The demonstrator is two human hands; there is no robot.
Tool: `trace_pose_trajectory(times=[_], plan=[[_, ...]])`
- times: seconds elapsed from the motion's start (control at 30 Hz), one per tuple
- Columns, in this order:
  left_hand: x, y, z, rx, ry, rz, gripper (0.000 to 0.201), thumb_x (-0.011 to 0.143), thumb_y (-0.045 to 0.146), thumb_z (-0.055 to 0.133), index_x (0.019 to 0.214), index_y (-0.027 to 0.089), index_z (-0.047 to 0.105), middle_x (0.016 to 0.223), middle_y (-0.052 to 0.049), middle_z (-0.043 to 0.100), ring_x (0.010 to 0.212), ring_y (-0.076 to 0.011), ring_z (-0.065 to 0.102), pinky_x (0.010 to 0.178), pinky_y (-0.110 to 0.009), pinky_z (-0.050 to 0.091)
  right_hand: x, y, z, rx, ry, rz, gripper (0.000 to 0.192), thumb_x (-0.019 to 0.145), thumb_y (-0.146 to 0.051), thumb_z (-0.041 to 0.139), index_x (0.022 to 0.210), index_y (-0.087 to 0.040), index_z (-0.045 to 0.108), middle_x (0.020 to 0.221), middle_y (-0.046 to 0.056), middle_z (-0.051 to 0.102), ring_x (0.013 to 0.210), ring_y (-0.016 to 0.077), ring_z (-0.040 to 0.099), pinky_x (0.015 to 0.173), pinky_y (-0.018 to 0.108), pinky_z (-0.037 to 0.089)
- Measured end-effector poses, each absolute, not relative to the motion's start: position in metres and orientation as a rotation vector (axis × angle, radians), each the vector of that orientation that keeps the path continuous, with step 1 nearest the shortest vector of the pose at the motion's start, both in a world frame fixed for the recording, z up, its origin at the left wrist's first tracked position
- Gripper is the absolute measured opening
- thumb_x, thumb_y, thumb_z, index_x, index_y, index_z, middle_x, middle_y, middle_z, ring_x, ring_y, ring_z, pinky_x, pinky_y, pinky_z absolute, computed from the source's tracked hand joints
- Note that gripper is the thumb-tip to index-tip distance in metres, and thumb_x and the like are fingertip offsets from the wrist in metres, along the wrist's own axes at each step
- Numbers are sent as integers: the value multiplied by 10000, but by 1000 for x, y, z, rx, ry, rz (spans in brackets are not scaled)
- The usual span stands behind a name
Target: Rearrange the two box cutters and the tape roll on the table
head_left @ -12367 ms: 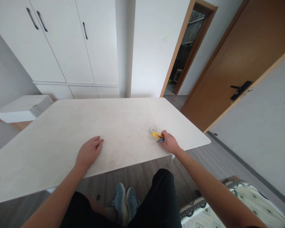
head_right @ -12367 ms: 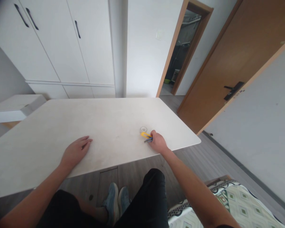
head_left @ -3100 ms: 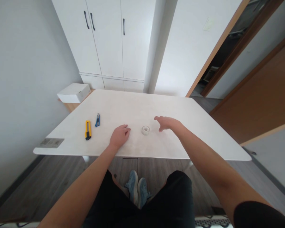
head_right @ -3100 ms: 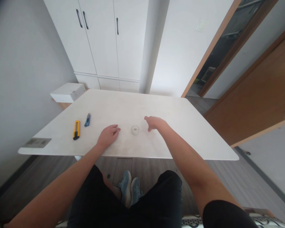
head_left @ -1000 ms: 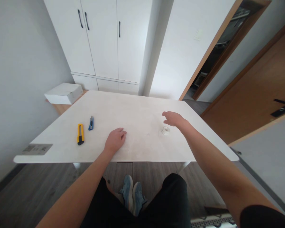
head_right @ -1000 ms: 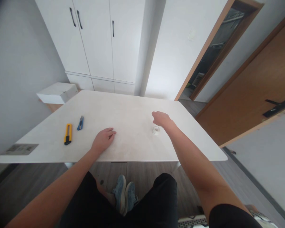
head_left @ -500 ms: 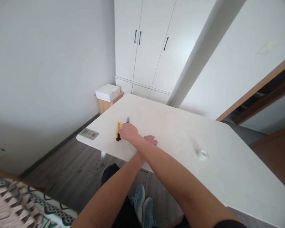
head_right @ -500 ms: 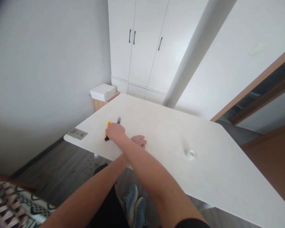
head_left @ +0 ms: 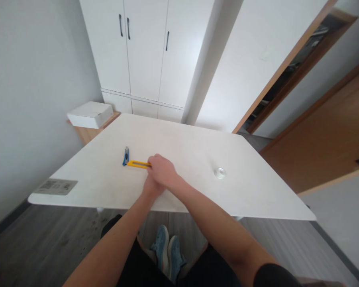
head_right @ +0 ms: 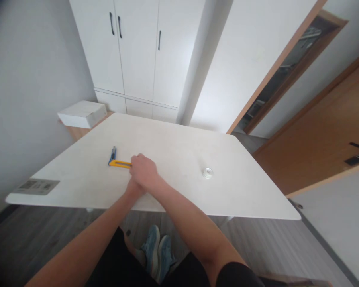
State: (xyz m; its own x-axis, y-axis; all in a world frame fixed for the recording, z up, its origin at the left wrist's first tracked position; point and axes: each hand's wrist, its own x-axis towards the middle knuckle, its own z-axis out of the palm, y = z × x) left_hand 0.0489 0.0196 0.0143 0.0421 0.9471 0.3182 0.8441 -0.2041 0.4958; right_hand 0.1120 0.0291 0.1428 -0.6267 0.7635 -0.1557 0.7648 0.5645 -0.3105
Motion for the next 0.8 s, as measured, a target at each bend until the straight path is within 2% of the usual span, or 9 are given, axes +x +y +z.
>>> trace_pose_trajectory(times=[0.13,0.3,0.63,0.8], plan=[[49,17,17,2294,1857,872,323,921,245,433,1003,179,739,1184,-135,698,1154,-275,625,1058,-443,455,272,33,134,1617,2692,-300,206,910,-206,528,1073,-219,653,1116,63,635,985,181,616,813,257,432],[47,16,20,2397,1899,841,361,942,284,409,1001,203,755,1176,-108,711,1154,-240,630,1062,-413,464,405,29,117,1883,2420,-190,241,885,-155,531,1059,-233,678,1129,53,640,966,178,623,754,247,421],[46,14,20,2372,1866,863,376,932,329,412,1008,209,760,1212,-103,698,1159,-261,630,1058,-431,474,417,30,102,1933,2330,-111,315,924,-152,487,1168,-256,656,1191,79,610,1056,201,608,790,262,431],[49,12,23,2363,1905,863,345,932,282,430,1011,209,757,1192,-104,705,1151,-240,633,1054,-406,472,386,22,112,2038,2422,-71,293,942,-185,484,1194,-235,624,1219,92,604,1021,206,620,799,278,438]])
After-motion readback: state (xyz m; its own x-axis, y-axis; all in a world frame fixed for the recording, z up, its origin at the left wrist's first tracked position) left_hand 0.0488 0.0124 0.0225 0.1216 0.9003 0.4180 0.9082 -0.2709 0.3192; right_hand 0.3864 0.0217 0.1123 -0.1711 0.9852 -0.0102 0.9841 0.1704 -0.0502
